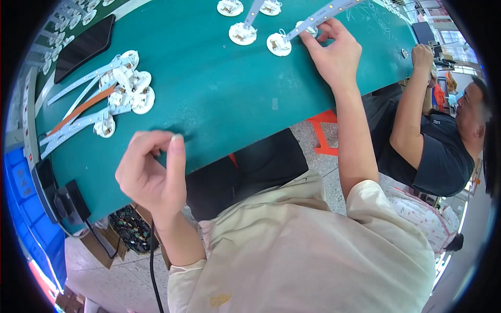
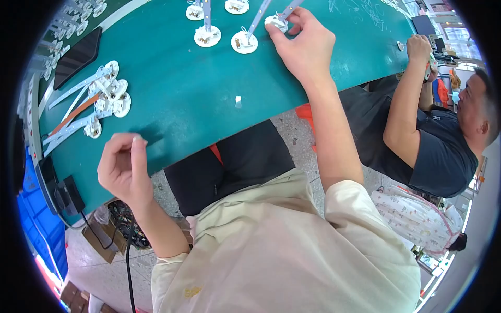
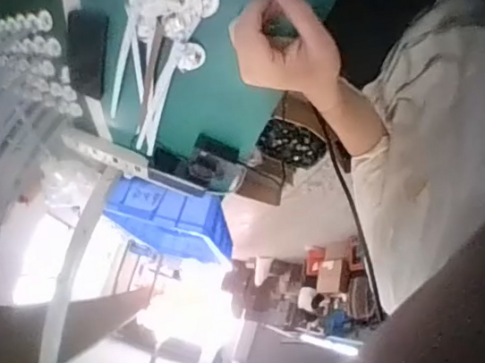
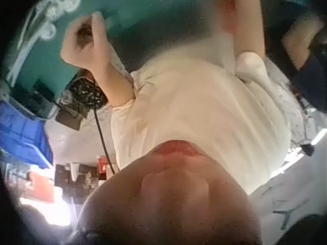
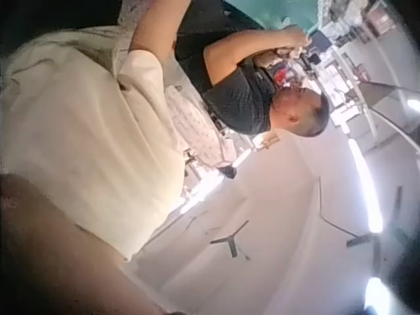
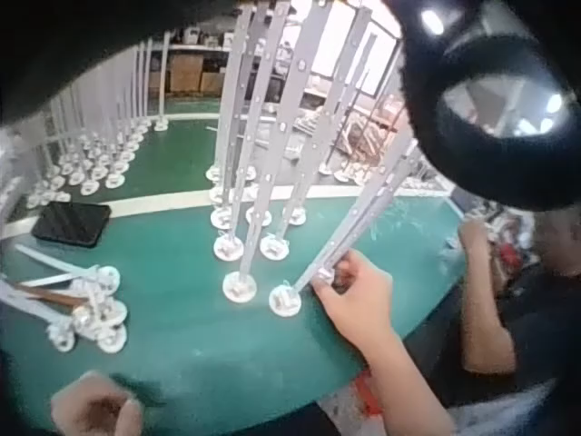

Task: Attaching circular LED light components to a long metal rail at an assembly workstation.

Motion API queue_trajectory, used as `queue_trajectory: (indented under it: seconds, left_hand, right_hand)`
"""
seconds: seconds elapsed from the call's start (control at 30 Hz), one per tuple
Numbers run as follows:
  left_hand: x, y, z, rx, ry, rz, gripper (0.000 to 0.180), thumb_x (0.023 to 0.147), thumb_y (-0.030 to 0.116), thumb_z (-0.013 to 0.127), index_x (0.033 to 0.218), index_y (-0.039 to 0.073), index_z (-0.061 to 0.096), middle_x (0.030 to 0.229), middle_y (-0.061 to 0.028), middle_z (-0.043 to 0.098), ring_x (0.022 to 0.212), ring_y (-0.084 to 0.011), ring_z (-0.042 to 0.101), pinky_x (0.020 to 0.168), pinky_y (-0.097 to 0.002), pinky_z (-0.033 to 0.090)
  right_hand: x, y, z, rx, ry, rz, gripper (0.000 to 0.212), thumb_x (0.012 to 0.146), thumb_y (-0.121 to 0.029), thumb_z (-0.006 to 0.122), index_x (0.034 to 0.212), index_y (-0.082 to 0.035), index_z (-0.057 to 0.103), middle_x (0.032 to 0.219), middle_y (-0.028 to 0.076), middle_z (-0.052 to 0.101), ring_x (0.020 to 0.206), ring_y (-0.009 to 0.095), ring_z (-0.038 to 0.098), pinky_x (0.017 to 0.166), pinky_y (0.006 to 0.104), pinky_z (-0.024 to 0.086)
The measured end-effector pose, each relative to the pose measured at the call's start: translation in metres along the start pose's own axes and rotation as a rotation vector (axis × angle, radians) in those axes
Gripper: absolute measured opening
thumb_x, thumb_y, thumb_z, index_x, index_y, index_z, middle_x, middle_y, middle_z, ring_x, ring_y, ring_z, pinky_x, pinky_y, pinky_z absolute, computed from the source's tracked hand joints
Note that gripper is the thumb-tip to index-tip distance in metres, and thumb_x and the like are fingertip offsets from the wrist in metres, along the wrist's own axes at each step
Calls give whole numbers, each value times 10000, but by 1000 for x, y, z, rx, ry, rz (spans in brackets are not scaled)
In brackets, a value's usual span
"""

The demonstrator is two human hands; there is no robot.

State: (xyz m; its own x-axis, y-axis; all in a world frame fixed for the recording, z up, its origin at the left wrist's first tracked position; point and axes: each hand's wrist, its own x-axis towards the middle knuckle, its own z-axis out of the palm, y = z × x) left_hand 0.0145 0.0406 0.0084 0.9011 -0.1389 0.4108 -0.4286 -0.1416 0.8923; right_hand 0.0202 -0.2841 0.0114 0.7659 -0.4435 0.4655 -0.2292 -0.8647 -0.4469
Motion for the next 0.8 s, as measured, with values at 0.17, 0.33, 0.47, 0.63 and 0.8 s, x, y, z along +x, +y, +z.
queue_trajectory:
  seconds: [0.17, 0.33, 0.47, 0.63, 0.8]
  left_hand:
    - [0, 16, 38, 408, -200, 352, 220, 700, 0, 780, 891, 42, 680, 858, -104, 671, 770, -259, 619, 685, -323, 497]
    - [-19, 30, 110, 603, -350, 415, 383, 690, 171, 803, 1055, 142, 693, 1242, -104, 610, 1156, -307, 552, 902, -404, 484]
    - [-20, 18, 148, 631, -315, 407, 444, 690, 225, 804, 1119, 194, 691, 1368, -124, 550, 1295, -302, 477, 990, -398, 435]
    - [-17, 10, 164, 604, -229, 437, 256, 770, 155, 675, 1016, 108, 730, 1239, -150, 640, 1227, -282, 521, 969, -352, 417]
    - [-18, 18, 147, 774, -165, 481, 252, 790, 181, 672, 1015, 87, 735, 1267, -114, 644, 1230, -267, 519, 977, -343, 406]
  right_hand:
    - [-23, 5, -13, 56, -19, -46, 545, 715, -324, 863, 1144, -30, 699, 826, 42, 735, 754, 86, 663, 693, 256, 517]
    - [-34, 4, -27, 114, -81, 22, 550, 695, -249, 891, 1145, -2, 693, 844, 38, 739, 767, 59, 644, 671, 213, 493]
    - [-31, 0, -39, 118, -214, 3, 497, 738, -174, 868, 1158, 16, 685, 902, 45, 744, 776, 44, 626, 647, 185, 474]
    - [-39, 9, -40, 366, -260, 47, 466, 742, -180, 863, 1135, 9, 698, 864, 15, 732, 598, -17, 462, 495, 150, 317]
    - [-49, 9, -38, 438, -256, 29, 437, 743, -59, 840, 1151, -2, 694, 921, 14, 739, 579, -25, 436, 493, 141, 279]
